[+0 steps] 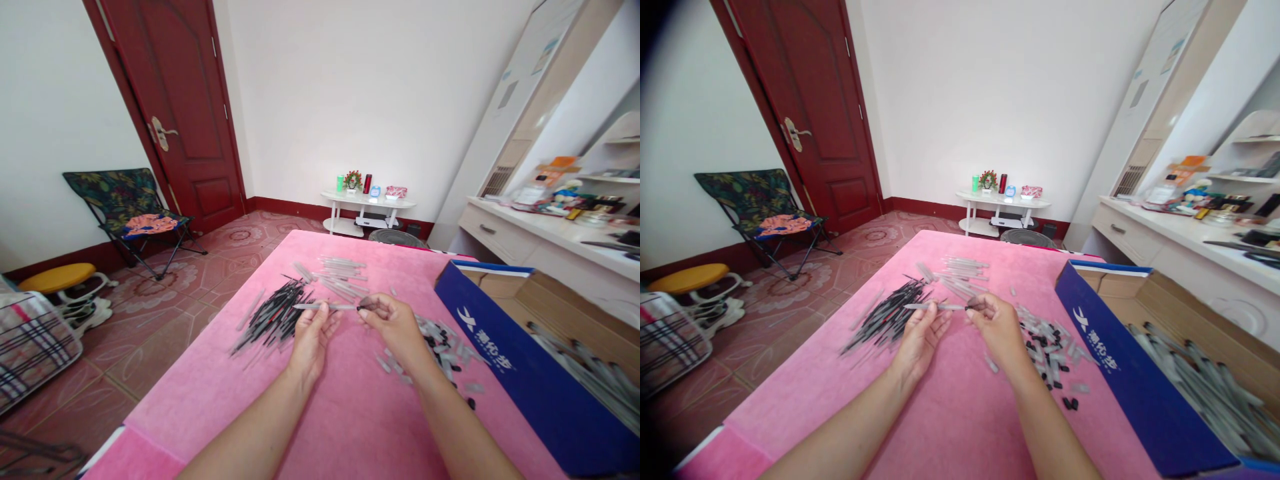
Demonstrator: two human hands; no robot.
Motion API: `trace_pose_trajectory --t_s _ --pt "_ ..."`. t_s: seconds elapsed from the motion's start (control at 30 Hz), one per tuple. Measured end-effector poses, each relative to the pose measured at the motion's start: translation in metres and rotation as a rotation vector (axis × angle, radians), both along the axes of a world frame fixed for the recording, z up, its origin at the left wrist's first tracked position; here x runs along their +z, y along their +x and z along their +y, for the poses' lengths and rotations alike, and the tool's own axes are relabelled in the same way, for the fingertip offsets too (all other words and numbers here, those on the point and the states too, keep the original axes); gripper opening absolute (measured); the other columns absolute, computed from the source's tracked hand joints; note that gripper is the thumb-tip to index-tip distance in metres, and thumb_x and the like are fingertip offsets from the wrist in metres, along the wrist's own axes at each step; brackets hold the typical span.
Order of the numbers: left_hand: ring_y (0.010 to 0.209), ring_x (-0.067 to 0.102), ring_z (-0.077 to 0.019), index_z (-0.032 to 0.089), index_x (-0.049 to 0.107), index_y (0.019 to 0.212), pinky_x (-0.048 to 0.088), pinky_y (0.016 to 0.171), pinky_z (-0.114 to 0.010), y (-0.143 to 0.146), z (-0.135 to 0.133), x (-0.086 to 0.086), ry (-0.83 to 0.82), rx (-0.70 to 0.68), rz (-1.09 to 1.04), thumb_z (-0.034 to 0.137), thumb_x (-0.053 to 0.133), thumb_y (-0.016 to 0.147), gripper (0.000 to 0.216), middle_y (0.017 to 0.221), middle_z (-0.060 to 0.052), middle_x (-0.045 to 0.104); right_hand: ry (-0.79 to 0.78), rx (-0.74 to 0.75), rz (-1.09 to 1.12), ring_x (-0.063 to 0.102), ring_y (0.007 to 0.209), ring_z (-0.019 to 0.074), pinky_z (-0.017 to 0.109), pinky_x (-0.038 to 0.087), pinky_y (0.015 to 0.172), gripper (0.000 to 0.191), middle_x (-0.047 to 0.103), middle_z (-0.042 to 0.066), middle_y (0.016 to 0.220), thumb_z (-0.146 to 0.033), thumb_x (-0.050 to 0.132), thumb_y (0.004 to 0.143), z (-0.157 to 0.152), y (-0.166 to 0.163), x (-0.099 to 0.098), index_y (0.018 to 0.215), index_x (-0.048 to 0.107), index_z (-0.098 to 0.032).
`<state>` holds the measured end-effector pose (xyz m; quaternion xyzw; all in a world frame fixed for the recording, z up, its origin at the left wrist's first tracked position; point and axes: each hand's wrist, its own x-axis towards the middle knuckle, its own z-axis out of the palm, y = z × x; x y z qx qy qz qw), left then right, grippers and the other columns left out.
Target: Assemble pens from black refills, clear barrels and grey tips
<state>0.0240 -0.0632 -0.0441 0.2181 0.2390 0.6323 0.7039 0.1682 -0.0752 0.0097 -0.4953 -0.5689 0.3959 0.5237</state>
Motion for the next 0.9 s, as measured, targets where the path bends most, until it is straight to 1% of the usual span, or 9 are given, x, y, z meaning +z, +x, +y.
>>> trace_pose_trajectory --t_s 0.17,0.33,0.57,0.63,0.7,0.8,0.9 --pt "0.073 0.063 -0.0130 0.016 0.057 0.086 0.047 0.071 -0.025 0.000 0.000 0.000 -0.007 0.001 -0.002 0.025 0.067 0.067 0.023 0.085 -0.003 0.066 0.000 -0.003 -0.041 0.052 0.056 0.0106 0.022 0.044 0.052 0.012 0.057 0.000 0.064 -0.021 0.058 0.065 -0.001 0.000 0.001 0.076 0.056 -0.014" --pt "0.071 0.063 -0.0131 0.016 0.058 0.086 0.048 0.070 -0.026 0.002 -0.001 0.001 -0.013 0.011 0.024 0.025 0.068 0.066 0.024 0.082 -0.002 0.066 0.012 0.000 -0.057 0.053 0.056 0.0106 0.022 0.043 0.053 0.013 0.058 0.000 0.064 -0.019 0.058 0.064 0.000 0.000 0.000 0.075 0.057 -0.014" --pt "0.069 0.063 -0.0130 0.015 0.059 0.084 0.047 0.071 -0.027 0.002 -0.002 0.001 0.051 0.025 0.077 0.025 0.069 0.065 0.024 0.082 -0.003 0.066 -0.019 -0.027 -0.022 0.054 0.052 0.0119 0.024 0.044 0.052 0.013 0.058 0.000 0.061 -0.022 0.059 0.062 0.001 -0.001 -0.002 0.072 0.057 -0.014" --pt "0.069 0.062 -0.0124 0.015 0.060 0.083 0.047 0.073 -0.028 0.003 -0.002 0.001 0.074 0.043 0.085 0.023 0.069 0.065 0.022 0.080 -0.003 0.066 -0.022 -0.025 -0.045 0.054 0.051 0.0122 0.024 0.044 0.051 0.012 0.058 0.000 0.060 -0.023 0.058 0.063 0.001 -0.001 -0.004 0.072 0.056 -0.015" --pt "0.069 0.062 -0.0120 0.014 0.061 0.082 0.047 0.074 -0.027 0.004 -0.002 0.001 0.092 0.066 0.100 0.023 0.069 0.064 0.021 0.079 -0.003 0.066 -0.012 -0.029 -0.118 0.054 0.050 0.0119 0.023 0.042 0.050 0.011 0.057 0.000 0.058 -0.026 0.055 0.068 0.000 -0.001 -0.007 0.070 0.056 -0.015" --pt "0.068 0.061 -0.0121 0.014 0.062 0.082 0.046 0.073 -0.026 0.005 -0.002 0.000 0.120 0.089 0.134 0.023 0.069 0.063 0.023 0.079 -0.004 0.066 0.030 -0.062 -0.271 0.050 0.046 0.0104 0.021 0.038 0.047 0.026 0.054 0.000 0.051 -0.035 0.046 0.077 -0.002 0.000 -0.010 0.062 0.054 -0.016" --pt "0.069 0.061 -0.0120 0.014 0.062 0.082 0.046 0.073 -0.026 0.006 -0.002 0.000 0.139 0.090 0.132 0.022 0.068 0.064 0.021 0.079 -0.004 0.066 0.053 -0.083 -0.344 0.045 0.042 0.0089 0.020 0.033 0.043 0.037 0.050 -0.001 0.048 -0.042 0.039 0.081 -0.005 -0.001 -0.010 0.057 0.052 -0.016"
